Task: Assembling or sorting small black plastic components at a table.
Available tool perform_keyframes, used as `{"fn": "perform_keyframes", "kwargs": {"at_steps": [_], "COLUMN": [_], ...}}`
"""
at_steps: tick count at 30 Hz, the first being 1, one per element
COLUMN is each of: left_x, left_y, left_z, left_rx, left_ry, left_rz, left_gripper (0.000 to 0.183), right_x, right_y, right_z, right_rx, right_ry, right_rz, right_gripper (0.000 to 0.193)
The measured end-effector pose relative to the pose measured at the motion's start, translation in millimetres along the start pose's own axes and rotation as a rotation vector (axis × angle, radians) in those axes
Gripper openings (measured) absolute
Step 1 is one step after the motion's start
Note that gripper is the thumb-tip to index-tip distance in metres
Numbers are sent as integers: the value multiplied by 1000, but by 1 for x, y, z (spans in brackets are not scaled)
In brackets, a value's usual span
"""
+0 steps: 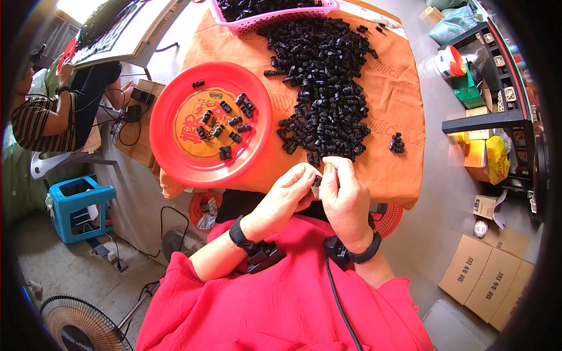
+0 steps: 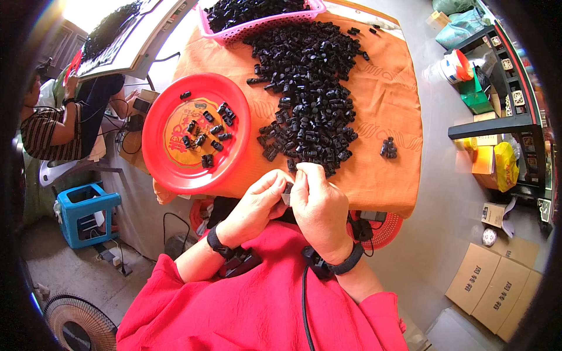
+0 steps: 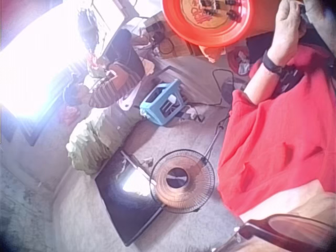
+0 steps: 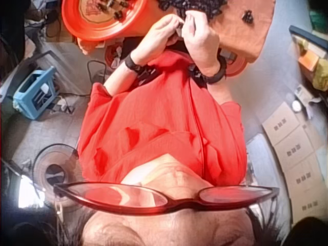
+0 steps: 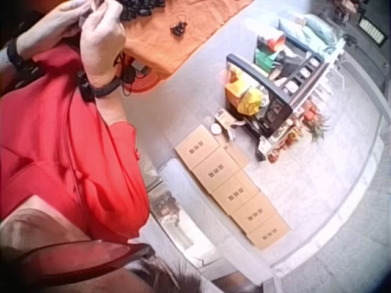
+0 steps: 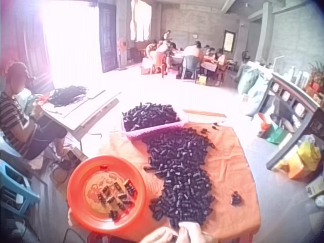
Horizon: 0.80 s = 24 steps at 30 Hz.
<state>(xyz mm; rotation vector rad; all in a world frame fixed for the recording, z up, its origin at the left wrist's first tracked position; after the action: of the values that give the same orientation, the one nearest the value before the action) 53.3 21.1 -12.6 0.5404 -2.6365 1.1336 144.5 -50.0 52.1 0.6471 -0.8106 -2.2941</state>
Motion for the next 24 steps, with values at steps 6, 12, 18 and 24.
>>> {"fn": "perform_keyframes", "kwargs": {"at_steps": [6, 12, 18, 24], "left_x": [-1, -1, -1, -2], "left_y": [1, 0, 0, 1], "left_z": [2, 2, 4, 8], "left_rx": [18, 42, 51, 106], "left_ry": [2, -1, 2, 13], "left_rz": [1, 9, -8, -43], "left_gripper": [24, 25, 24, 22], "right_x": [0, 1, 2, 4], "right_y": [-1, -1, -3, -4], "right_z": [0, -1, -3, -3], "right_rx": [20, 4, -21, 19], "right_ry": [-14, -36, -75, -71], "right_rz": [9, 15, 48, 33], "right_gripper": [10, 10, 11, 11]}}
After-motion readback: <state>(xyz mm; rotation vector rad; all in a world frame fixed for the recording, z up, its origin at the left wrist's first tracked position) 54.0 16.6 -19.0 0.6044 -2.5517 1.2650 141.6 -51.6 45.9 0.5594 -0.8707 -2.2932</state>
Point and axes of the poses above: each hand's wrist, its own x-axis away from the middle knuckle, its own y-axis out of the back of the hand, z = x × y, the point moved 6 cm from there along -x, towards the middle knuckle, and after that the axes turned 2 degrees about x, right-handed, at the moved point
